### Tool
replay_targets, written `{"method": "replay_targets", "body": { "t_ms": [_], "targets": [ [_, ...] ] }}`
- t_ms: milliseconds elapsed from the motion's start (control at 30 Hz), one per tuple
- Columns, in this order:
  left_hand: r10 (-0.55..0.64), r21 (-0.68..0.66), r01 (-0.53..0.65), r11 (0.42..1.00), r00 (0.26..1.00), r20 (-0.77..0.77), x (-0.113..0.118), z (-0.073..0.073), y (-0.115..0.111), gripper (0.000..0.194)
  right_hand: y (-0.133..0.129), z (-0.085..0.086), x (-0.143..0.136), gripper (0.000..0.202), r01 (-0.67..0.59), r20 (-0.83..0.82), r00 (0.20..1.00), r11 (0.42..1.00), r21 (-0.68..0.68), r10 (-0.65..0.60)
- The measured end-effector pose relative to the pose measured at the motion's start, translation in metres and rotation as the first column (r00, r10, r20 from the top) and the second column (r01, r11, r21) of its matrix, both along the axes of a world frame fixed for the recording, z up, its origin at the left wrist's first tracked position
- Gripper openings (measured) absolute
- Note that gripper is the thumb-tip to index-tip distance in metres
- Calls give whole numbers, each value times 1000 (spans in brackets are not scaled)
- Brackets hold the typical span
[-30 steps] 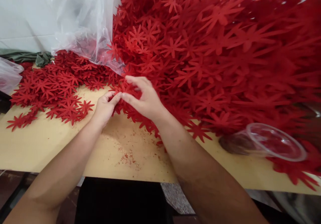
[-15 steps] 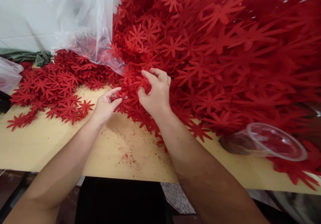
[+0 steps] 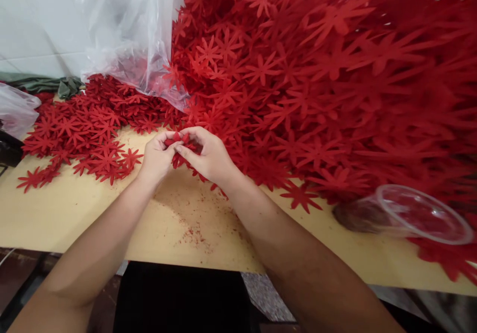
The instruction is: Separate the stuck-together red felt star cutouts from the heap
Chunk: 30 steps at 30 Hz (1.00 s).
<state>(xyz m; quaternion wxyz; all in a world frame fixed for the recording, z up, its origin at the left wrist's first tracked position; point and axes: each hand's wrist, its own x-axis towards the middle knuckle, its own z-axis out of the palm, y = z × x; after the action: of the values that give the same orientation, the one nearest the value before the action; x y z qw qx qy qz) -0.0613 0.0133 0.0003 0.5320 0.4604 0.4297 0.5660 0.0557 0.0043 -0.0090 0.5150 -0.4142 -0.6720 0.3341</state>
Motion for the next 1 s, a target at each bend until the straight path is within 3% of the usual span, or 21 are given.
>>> {"method": "replay_targets", "body": {
  "t_ms": [133,267,467,633,733,867,1000],
  "targets": [
    [25,-15,-26,1000,1000,-14,0,-1,1,13,1,1,0,24,4,-36,999,1000,-13,-5],
    [-23,-58,25,998,999,39,0,0,-5,9,5,-2,1,17,-46,-115,993,998,-44,41],
    [-76,-162,113,980,973,220,0,6,-12,27,13,-4,7,8,194,-149,969,981,-21,-195],
    [-139,-251,214,944,948,285,-2,7,-12,11,12,-3,7,10,222,-140,966,975,10,-218],
    [-193,-289,268,919,945,263,-2,5,-11,5,11,-4,6,12,192,-109,976,981,28,-188],
    [-207,-239,236,942,968,139,0,3,-11,4,12,-5,5,26,125,-140,982,992,-17,-126],
    [-211,-205,229,951,972,106,1,5,-14,4,10,0,6,3,119,-122,984,990,-71,-127]
  ]
}}
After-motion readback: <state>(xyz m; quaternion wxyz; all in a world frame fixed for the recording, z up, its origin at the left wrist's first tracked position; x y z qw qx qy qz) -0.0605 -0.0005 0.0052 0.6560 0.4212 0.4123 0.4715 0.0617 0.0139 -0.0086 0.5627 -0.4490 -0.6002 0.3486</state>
